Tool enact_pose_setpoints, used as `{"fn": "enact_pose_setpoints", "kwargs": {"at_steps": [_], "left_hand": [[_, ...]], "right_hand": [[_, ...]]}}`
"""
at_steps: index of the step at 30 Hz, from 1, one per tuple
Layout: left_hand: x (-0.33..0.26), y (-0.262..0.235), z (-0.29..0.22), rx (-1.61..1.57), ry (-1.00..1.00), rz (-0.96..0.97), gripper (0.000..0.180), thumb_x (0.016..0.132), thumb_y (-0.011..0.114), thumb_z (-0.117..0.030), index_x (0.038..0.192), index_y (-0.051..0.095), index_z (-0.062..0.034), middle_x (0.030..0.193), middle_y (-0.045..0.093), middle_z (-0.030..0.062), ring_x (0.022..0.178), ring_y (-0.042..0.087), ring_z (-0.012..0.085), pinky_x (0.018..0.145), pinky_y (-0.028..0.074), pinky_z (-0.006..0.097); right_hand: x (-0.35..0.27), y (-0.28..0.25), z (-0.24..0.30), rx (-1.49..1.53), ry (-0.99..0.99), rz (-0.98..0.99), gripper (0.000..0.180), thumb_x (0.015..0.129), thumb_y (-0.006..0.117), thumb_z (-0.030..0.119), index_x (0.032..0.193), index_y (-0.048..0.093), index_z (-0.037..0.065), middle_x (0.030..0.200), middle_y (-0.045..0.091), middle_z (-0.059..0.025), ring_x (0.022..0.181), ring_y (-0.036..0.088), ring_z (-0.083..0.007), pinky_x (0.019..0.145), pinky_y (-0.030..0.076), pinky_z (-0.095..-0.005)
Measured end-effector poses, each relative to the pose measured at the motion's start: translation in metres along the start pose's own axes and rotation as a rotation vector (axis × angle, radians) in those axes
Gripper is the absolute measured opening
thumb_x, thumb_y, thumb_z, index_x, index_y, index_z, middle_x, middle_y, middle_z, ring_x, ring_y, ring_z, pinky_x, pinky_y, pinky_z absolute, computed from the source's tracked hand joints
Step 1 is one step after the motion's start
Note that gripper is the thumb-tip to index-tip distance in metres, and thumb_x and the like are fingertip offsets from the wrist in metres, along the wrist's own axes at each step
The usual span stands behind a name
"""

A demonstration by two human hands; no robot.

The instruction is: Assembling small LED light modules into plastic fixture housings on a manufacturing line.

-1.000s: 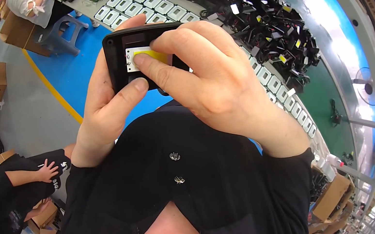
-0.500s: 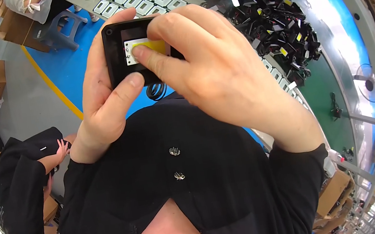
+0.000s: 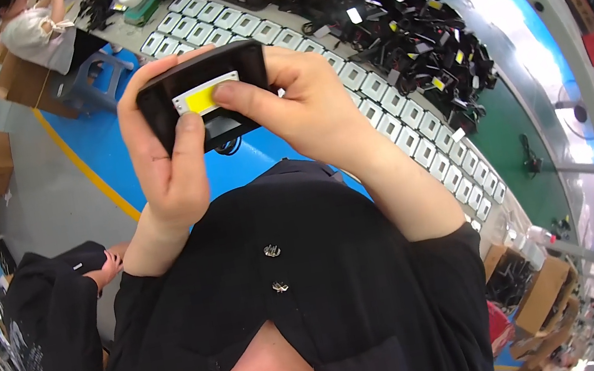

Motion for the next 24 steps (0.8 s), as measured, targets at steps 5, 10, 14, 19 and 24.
{"fn": "enact_pose_setpoints", "kwargs": {"at_steps": [5,10,14,19,24], "left_hand": [[0.004,0.006,0.004,0.074,0.043,-0.075,0.034,0.086,0.047,0.002,0.118,0.035,0.0022,0.111,0.054,0.0177,0.101,0.054,0.0202,0.089,0.041,0.029],[0.0,0.0,0.02,0.118,0.071,-0.104,0.03,0.086,0.046,0.004,0.115,0.04,0.0023,0.105,0.058,0.0174,0.095,0.059,0.0223,0.083,0.045,0.03],[-0.018,-0.01,0.04,0.043,-0.185,0.095,0.03,0.089,0.043,-0.004,0.119,0.041,0.0007,0.109,0.055,0.0156,0.099,0.056,0.0229,0.083,0.044,0.031],[-0.038,-0.045,0.042,0.14,-0.566,0.045,0.065,0.085,0.051,-0.014,0.138,0.016,-0.0019,0.136,0.025,0.0219,0.101,0.055,0.0298,0.08,0.05,0.032],[-0.046,-0.075,0.056,0.283,-0.572,-0.069,0.048,0.093,0.039,-0.016,0.138,0.023,-0.005,0.139,0.029,0.011,0.096,0.059,0.0202,0.07,0.047,0.026]], "right_hand": [[-0.002,-0.004,0.012,-0.169,-0.148,-0.089,0.015,0.08,0.062,0.013,0.089,0.066,0.001,0.077,0.062,-0.0077,0.067,0.058,-0.0131,0.058,0.044,-0.0253],[0.004,-0.005,-0.005,-0.279,-0.082,-0.055,0.016,0.081,0.06,0.018,0.087,0.065,0.004,0.076,0.062,-0.0091,0.07,0.058,-0.0194,0.063,0.044,-0.0304],[0.005,-0.007,-0.045,-0.153,0.305,0.222,0.018,0.084,0.061,0.018,0.083,0.06,0.0,0.067,0.056,0.0009,0.062,0.047,-0.0045,0.053,0.038,-0.0235],[0.054,-0.004,-0.116,-0.027,0.638,0.204,0.028,0.077,0.065,0.031,0.076,0.06,0.003,0.057,0.054,-0.0002,0.045,0.042,-0.0057,0.039,0.029,-0.0223],[0.22,-0.07,-0.108,0.501,0.083,-0.166,0.013,0.079,0.061,0.01,0.085,0.057,-0.001,0.074,0.059,-0.0077,0.055,0.051,-0.0116,0.049,0.04,-0.0242]]}}
Point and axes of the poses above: each hand's wrist, its own x-axis towards the middle knuckle, its own y-axis out of the palm, z = x × y, the point moved 5 cm from there along x, towards the middle knuckle
